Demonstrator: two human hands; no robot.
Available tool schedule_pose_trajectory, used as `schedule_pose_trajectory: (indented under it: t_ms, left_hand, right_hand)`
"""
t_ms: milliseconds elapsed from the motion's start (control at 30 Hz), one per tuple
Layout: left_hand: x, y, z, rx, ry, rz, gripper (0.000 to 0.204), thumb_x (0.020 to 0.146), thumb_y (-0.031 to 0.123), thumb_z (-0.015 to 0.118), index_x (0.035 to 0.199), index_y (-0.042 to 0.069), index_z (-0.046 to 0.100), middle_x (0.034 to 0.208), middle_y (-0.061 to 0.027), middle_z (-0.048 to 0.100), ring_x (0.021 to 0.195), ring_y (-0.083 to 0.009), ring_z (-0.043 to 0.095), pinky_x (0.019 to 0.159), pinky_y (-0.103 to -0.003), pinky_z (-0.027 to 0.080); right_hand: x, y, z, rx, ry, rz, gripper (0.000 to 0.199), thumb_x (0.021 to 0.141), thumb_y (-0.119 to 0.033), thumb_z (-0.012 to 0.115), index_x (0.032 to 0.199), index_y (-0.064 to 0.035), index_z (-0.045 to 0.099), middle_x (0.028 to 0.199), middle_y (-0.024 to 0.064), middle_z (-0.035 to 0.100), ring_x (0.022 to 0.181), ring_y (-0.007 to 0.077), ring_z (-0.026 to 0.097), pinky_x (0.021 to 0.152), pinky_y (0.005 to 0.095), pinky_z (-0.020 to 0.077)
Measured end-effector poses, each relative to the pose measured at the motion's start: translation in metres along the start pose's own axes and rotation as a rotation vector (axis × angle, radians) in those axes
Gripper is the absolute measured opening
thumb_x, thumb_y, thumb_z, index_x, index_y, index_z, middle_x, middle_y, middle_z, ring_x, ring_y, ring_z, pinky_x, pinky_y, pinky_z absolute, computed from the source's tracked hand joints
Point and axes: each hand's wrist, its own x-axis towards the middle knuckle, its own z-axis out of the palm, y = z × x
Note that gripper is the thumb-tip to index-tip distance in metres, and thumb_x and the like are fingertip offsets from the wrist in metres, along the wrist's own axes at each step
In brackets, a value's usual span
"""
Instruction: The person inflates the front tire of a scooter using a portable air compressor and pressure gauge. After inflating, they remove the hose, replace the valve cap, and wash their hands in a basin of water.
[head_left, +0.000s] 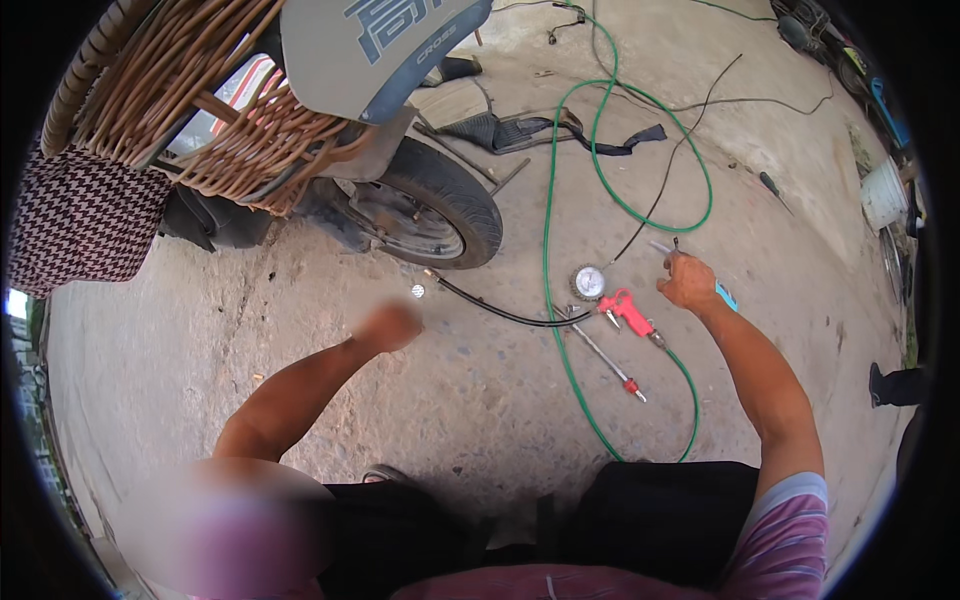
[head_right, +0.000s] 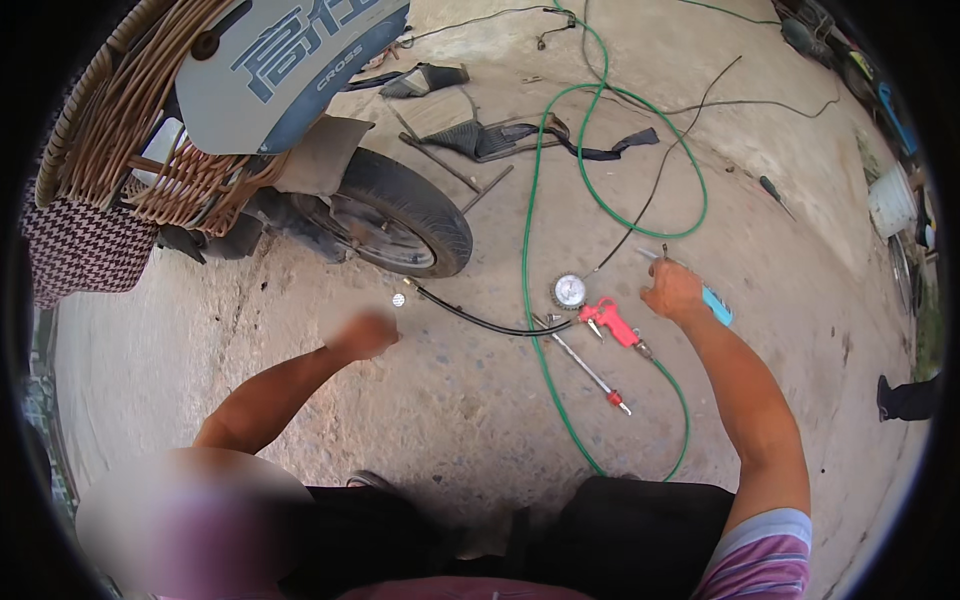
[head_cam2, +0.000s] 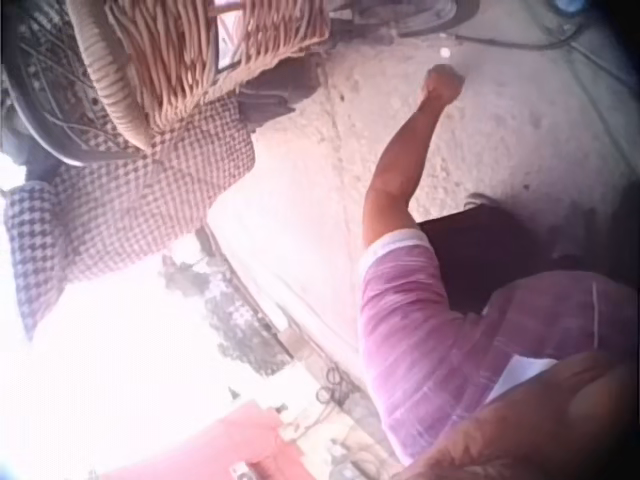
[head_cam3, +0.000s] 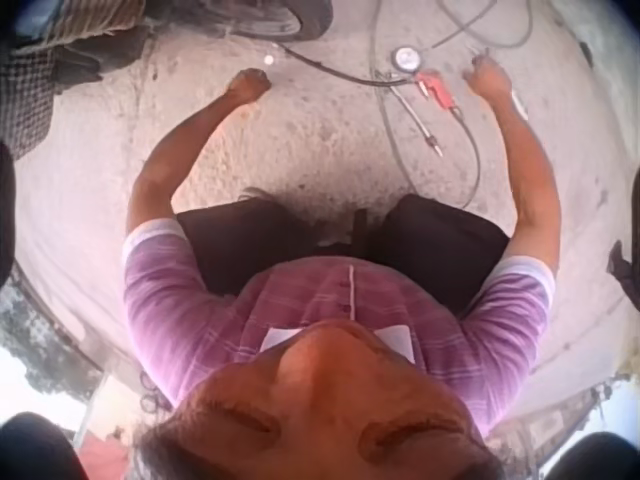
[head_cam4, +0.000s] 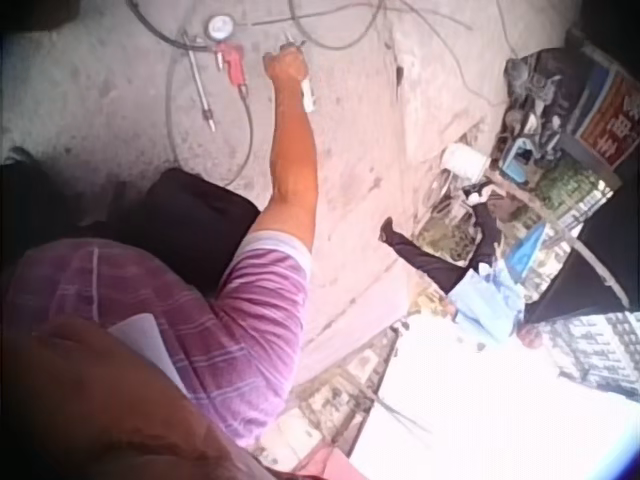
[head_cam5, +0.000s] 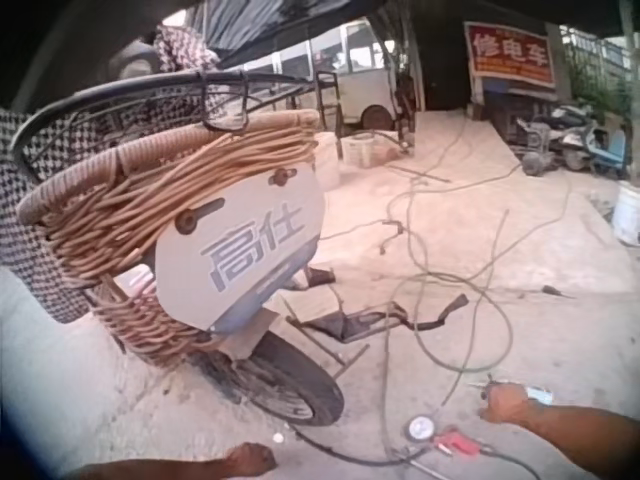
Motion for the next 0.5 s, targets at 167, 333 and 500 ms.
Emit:
schedule_pose_trajectory:
  t_ms: [167,333,500]
  left_hand:
    - [0.050,0.031,-0.059,-0.470,-0.206,-0.417,0.039,0.089,0.045,0.056,0.074,0.010,0.063,0.065,-0.0057,0.059,0.062,-0.0173,0.058,0.059,-0.040,0.046]
    - [0.082,0.055,-0.080,-1.010,-0.027,-0.869,0.036,0.089,0.037,0.063,0.073,0.005,0.056,0.057,-0.0069,0.055,0.044,-0.0171,0.051,0.039,-0.032,0.039]
    - [0.099,0.073,-0.047,-1.489,0.386,-1.151,0.030,0.087,0.023,0.066,0.070,0.005,0.049,0.054,-0.0070,0.047,0.037,-0.0179,0.042,0.034,-0.032,0.030]
  right_hand:
    - [-0.021,-0.053,0.021,-0.038,-0.258,-0.045,0.069,0.070,-0.054,0.069,0.114,-0.0013,0.060,0.113,0.0206,0.063,0.103,0.0319,0.064,0.087,0.0406,0.0517]
    - [-0.042,-0.059,0.048,-0.101,-0.181,-0.076,0.085,0.068,-0.060,0.070,0.121,0.0020,0.048,0.116,0.0187,0.059,0.108,0.0303,0.061,0.090,0.0392,0.0495]
    - [-0.028,-0.060,0.070,-0.137,-0.199,-0.048,0.082,0.066,-0.054,0.071,0.121,0.0021,0.048,0.116,0.0188,0.058,0.110,0.0286,0.060,0.090,0.0382,0.0496]
